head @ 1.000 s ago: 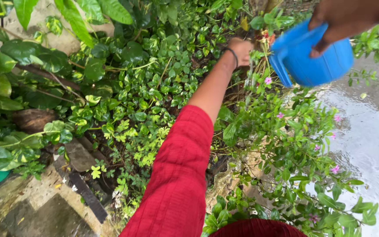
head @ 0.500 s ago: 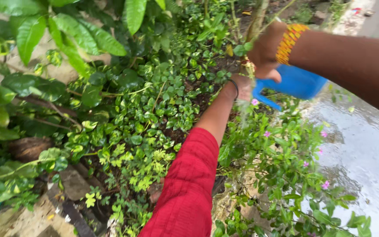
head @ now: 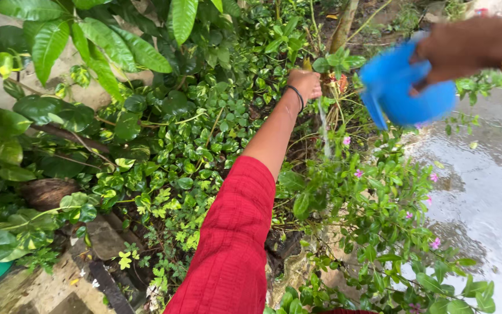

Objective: The person fills a small blue mug with water from a basin and pours it onto several plants and bushes in an outdoor garden area.

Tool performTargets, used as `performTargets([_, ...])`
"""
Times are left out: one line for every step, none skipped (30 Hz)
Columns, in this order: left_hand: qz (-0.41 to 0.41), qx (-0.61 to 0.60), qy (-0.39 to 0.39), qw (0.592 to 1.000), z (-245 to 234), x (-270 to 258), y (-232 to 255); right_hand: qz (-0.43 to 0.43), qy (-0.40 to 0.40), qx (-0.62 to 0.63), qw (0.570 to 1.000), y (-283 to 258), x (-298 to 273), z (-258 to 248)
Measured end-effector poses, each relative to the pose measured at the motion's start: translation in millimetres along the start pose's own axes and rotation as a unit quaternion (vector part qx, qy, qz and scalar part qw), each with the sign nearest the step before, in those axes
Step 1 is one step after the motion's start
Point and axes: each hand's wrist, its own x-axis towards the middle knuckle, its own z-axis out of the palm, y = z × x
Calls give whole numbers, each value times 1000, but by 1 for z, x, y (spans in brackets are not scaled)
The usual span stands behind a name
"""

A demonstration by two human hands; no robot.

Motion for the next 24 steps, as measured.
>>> performTargets([1, 1, 2, 1000, -5, 1, -9, -21, -42, 36, 998, -1, 3, 11])
performTargets([-6, -38, -53, 998, -10, -1, -17, -9, -112, 58, 992, -3, 5, 22])
performTargets([-12, -78, -107, 991, -14, -4, -21, 1, -182, 80, 980, -10, 2, 34])
performTargets([-9, -76, -106, 991, -18, -7, -22, -19, -193, 90, 977, -20, 1, 41])
performTargets([-49, -55, -118, 990, -23, -13, -27, -40, -204, 100, 973, -30, -2, 43])
performTargets([-92, -37, -129, 987, -26, -21, -32, -41, -202, 100, 973, -40, -6, 39])
performTargets([-90, -37, -127, 987, -28, -28, -32, -49, -226, 73, 970, -56, -6, 29])
performTargets([-113, 29, -113, 987, -28, -34, -33, -57, -252, 47, 965, -74, -7, 15])
performTargets([-136, 94, -97, 982, -28, -38, -32, -61, -250, 7, 966, -95, -6, -4])
performTargets([-137, 93, -96, 981, -29, -41, -34, -64, -251, -33, 965, -116, -6, -25])
performTargets([-142, 106, -132, 975, -32, -42, -38, -76, -224, -46, 971, -130, -6, -49])
performTargets([-149, 116, -168, 967, -32, -43, -45, -88, -198, -58, 974, -141, -7, -73])
performTargets([-152, 114, -168, 967, -31, -43, -47, -76, -164, -56, 982, -150, -6, -97])
performTargets([-161, 167, -152, 961, -32, -42, -48, -67, -130, -53, 988, -156, -5, -118])
performTargets([-170, 219, -136, 951, -34, -41, -53, -53, -94, -55, 993, -160, -6, -134])
performTargets([-175, 217, -132, 951, -36, -40, -59, -41, -55, -56, 996, -159, -6, -145])
performTargets([-184, 210, -120, 953, -39, -39, -67, -48, -40, -65, 996, -154, -5, -151])
performTargets([-188, 165, -128, 960, -45, -34, -70, -55, -22, -75, 995, -149, 2, -155])
performTargets([-197, 107, -142, 964, -53, -28, -71, -81, 64, -49, 993, -142, 6, -149])
performTargets([-219, 7, -182, 958, -59, -20, -70, -109, 150, -23, 982, -129, 10, -133])
performTargets([-254, -119, -251, 927, -67, -11, -64, -100, 162, -63, 980, -119, 19, -117])
performTargets([-276, -217, -308, 884, -78, -6, -66, -91, 173, -103, 975, -106, 31, -97])
performTargets([-302, -280, -360, 837, -89, -2, -68, -94, 185, -109, 972, -92, 47, -79])
performTargets([-287, -306, -326, 847, -98, -1, -74, -97, 196, -113, 969, -78, 62, -57])
